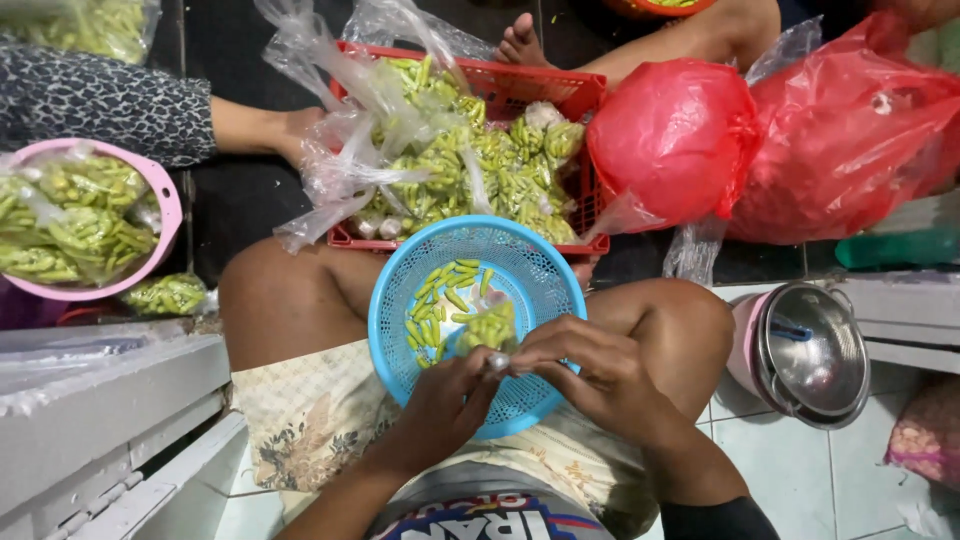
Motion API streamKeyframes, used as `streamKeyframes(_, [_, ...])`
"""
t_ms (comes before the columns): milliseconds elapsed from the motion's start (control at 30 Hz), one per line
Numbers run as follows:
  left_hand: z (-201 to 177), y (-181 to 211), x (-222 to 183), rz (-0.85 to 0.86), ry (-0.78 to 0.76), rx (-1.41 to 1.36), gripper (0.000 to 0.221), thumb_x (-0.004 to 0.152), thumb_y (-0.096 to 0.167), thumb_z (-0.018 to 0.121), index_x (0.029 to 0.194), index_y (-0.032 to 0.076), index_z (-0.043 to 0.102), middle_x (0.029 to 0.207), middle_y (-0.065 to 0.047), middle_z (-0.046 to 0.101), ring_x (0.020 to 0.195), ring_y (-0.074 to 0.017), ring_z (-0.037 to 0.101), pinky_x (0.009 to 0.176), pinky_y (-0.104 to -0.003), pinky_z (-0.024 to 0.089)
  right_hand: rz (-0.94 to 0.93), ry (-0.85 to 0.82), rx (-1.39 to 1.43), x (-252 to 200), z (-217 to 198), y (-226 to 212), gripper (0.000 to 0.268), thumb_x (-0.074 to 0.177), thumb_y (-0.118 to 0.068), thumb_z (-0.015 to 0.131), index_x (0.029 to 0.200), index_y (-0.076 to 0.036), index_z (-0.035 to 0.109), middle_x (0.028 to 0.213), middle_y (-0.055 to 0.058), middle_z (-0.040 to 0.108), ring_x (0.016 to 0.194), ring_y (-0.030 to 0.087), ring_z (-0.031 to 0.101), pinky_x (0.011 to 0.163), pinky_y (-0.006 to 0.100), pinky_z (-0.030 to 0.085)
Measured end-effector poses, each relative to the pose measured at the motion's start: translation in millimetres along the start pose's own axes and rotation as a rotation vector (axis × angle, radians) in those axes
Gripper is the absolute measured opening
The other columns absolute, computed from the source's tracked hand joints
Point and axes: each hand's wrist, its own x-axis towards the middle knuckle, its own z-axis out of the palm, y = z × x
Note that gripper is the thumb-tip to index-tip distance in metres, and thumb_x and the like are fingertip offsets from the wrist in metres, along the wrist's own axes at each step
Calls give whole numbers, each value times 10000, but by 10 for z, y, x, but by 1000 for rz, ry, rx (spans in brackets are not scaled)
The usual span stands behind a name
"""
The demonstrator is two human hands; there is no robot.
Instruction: The person sorts and bags green peppers by hand, transferring them from a red crate and a blue basket into small plastic bags while sitting on the floor with others.
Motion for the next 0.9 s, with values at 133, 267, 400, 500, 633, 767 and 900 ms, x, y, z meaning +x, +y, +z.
streamKeyframes(133, [90, -241, 22, 197, -25, 405, 177, 1046, 244, 464, 1116, 194, 619, 842, 21, 655, 553, -199, 537, 490, -377, 452, 34, 391, -101, -43, -224, -287, 155, 760, 125, 729, 854, 6, 702, 876, 124, 724, 780, 175, 702, 692, 242, 613])
streamKeyframes(267, [-150, -50, 7, 16, -24, 25, 249, 1059, 272, 478, 1003, 128, 673, 519, -8, 553, 366, -142, 486, 372, -328, 348, 42, 378, 73, 115, -137, -298, 149, 826, 86, 701, 908, -39, 693, 953, 121, 714, 809, 154, 687, 720, 225, 592])
streamKeyframes(400, [-509, 120, 182, 155, 106, 103, 230, 1014, 161, 483, 1124, 43, 648, 897, -83, 729, 485, -169, 567, 452, -337, 454, -52, 417, 41, 388, -70, -447, 117, 857, 22, 711, 880, -77, 654, 939, 91, 694, 833, 144, 689, 785, 235, 603])
streamKeyframes(500, [-729, 28, 421, 286, 167, 229, 265, 1035, 88, 456, 1232, -14, 602, 866, -95, 705, 415, -123, 498, 358, -278, 414, -167, 390, 40, 743, -139, -399, 111, 919, -13, 705, 962, -76, 625, 1020, 92, 673, 897, 153, 691, 827, 238, 607])
streamKeyframes(633, [-1028, 167, 514, -56, 176, 209, 689, 1021, 183, 477, 1602, 102, 115, 1374, -350, 587, 484, -239, 664, 376, -424, 501, -194, 106, 80, 1521, -26, -263, 151, 1014, 80, 650, 1157, 40, 622, 1165, 150, 627, 944, 163, 644, 834, 232, 572])
streamKeyframes(767, [-946, -176, 387, -187, 274, 300, 815, 991, 159, 540, 1640, 46, 61, 437, 13, 516, 313, -137, 392, 328, -328, 250, -85, -24, -56, 2030, -48, 435, 171, 1024, -24, 661, 1178, 49, 677, 1143, 110, 677, 960, 159, 656, 886, 274, 573])
streamKeyframes(900, [-916, -384, 266, -62, 338, 219, 787, 934, 42, 551, 1627, 25, 178, 427, 22, 506, 314, -100, 397, 327, -292, 267, 75, 30, -367, 2296, -595, 1595, 338, 1011, -58, 660, 1330, 45, 618, 1252, 179, 693, 1047, 228, 696, 884, 317, 578])
